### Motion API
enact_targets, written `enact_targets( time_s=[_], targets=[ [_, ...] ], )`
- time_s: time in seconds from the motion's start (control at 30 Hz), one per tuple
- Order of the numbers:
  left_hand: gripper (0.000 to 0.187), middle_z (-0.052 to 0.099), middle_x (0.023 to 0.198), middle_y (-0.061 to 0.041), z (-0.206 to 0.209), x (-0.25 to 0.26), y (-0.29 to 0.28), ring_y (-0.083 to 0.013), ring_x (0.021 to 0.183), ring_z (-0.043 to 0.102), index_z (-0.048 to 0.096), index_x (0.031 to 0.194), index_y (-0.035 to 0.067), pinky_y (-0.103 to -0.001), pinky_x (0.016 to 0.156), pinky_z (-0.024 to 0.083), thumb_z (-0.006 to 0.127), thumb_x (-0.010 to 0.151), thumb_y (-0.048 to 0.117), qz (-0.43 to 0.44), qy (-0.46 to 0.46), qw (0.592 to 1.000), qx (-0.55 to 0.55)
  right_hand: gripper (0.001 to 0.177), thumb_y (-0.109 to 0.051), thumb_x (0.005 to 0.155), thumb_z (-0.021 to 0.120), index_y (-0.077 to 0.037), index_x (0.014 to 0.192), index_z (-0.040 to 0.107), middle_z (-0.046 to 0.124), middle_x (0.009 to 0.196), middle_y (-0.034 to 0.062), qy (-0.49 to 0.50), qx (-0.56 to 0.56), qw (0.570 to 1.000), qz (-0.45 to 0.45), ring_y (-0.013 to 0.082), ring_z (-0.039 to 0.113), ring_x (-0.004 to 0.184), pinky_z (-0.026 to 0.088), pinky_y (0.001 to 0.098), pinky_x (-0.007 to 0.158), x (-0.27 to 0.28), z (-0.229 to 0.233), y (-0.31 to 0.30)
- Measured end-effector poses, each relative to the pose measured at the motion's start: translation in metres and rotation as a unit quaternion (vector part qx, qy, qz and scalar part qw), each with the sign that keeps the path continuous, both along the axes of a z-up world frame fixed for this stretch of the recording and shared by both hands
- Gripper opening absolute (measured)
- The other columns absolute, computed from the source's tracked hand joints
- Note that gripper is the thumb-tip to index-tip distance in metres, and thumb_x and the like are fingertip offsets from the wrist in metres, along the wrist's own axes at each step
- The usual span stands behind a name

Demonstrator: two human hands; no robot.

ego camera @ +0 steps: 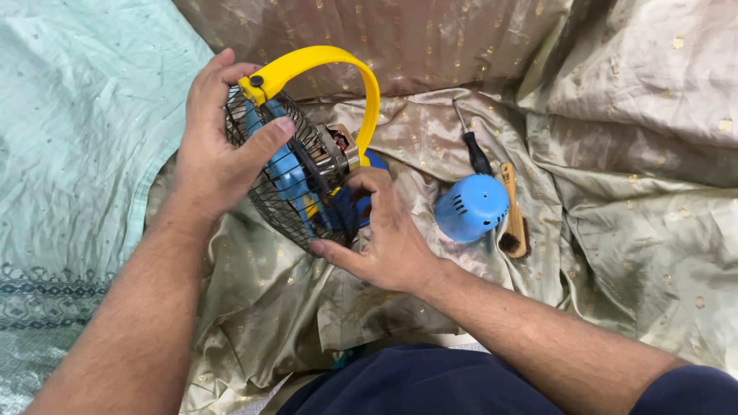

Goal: The person disassembles a small electric fan by removing the rear cover and unscrewing the front grille. They use a screwdriver to loosen screws and separate the components, then set the parts aside on the floor.

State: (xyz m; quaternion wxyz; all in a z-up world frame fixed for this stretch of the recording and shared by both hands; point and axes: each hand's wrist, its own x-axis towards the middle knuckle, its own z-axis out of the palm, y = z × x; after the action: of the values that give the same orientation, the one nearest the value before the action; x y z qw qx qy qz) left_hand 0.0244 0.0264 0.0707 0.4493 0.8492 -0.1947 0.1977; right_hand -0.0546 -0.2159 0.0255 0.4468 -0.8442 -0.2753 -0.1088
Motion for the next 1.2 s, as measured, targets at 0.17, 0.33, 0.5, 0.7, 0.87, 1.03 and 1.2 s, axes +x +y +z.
enact_targets(
  time_s=[0.17,0.33,0.5,0.7,0.87,1.03,1.2],
  targets=[
    [0.057,0.04,0.163,-0.022,-0.002,0.002,-0.001,-0.038,0.156,0.035,0.055,0.143,0.008,-0.048,0.128,0.028,0.076,0.095,0.032,0.005,-0.003,1.0,0.029,0.084,-0.038,0.084,0.085,-0.001,0.14,0.034,0.053,0.129,0.0201,0.066,-0.004,0.998,-0.007,0.0296,0.061,0.11,0.054,0.0404,0.091,-0.005,0.006,0.0],
    [0.043,0.043,0.162,-0.018,0.0,0.001,-0.004,-0.0353,0.154,0.038,0.058,0.143,0.01,-0.048,0.128,0.029,0.064,0.107,0.033,0.044,0.015,0.999,0.02,0.071,-0.033,0.097,0.075,-0.002,0.15,0.04,0.056,0.138,0.0194,0.069,-0.025,0.997,0.015,0.0292,0.063,0.119,0.053,0.0423,0.101,0.003,0.006,-0.014],
    [0.039,0.045,0.159,-0.017,0.005,0.0,0.005,-0.0337,0.152,0.041,0.059,0.142,0.01,-0.048,0.128,0.028,0.054,0.112,0.035,-0.004,0.026,1.0,-0.009,0.064,-0.033,0.099,0.072,-0.002,0.148,0.044,0.058,0.137,0.0177,0.04,0.001,0.999,0.029,0.0282,0.063,0.122,0.054,0.0412,0.102,0.005,0.01,-0.023],
    [0.035,0.051,0.158,-0.013,0.001,0.007,0.008,-0.0323,0.155,0.042,0.056,0.145,0.01,-0.05,0.137,0.02,0.041,0.118,0.028,-0.012,-0.033,0.998,-0.055,0.056,-0.033,0.094,0.074,-0.004,0.136,0.051,0.062,0.122,0.0136,0.076,0.001,0.997,0.019,0.0236,0.067,0.107,0.056,0.038,0.093,-0.001,0.007,-0.02],
    [0.036,0.057,0.154,-0.015,0.002,0.005,0.01,-0.0358,0.156,0.041,0.062,0.14,0.009,-0.053,0.135,0.018,0.05,0.115,0.032,-0.006,-0.058,0.998,0.032,0.04,-0.027,0.096,0.071,-0.005,0.126,0.055,0.066,0.112,0.0108,0.082,0.014,0.991,-0.107,0.0225,0.067,0.099,0.056,0.0363,0.087,0.018,-0.02,-0.044],
    [0.04,0.057,0.148,-0.02,0.003,-0.004,0.0,-0.04,0.149,0.041,0.067,0.13,0.006,-0.054,0.13,0.023,0.073,0.103,0.035,0.048,-0.059,0.994,0.079,0.033,-0.02,0.091,0.075,-0.004,0.117,0.065,0.068,0.114,0.0164,-0.016,-0.097,0.948,-0.304,0.0357,0.062,0.108,0.048,0.0442,0.098,0.064,-0.051,-0.117],
    [0.036,0.057,0.147,-0.019,0.005,-0.006,-0.009,-0.0394,0.146,0.043,0.07,0.129,0.008,-0.052,0.126,0.032,0.078,0.102,0.03,0.099,-0.05,0.991,0.069,0.053,-0.042,0.086,0.072,-0.009,0.127,0.066,0.065,0.115,0.0192,0.262,-0.188,0.877,-0.355,0.0384,0.062,0.117,0.045,0.0456,0.104,0.092,-0.068,-0.162]
  ],
)
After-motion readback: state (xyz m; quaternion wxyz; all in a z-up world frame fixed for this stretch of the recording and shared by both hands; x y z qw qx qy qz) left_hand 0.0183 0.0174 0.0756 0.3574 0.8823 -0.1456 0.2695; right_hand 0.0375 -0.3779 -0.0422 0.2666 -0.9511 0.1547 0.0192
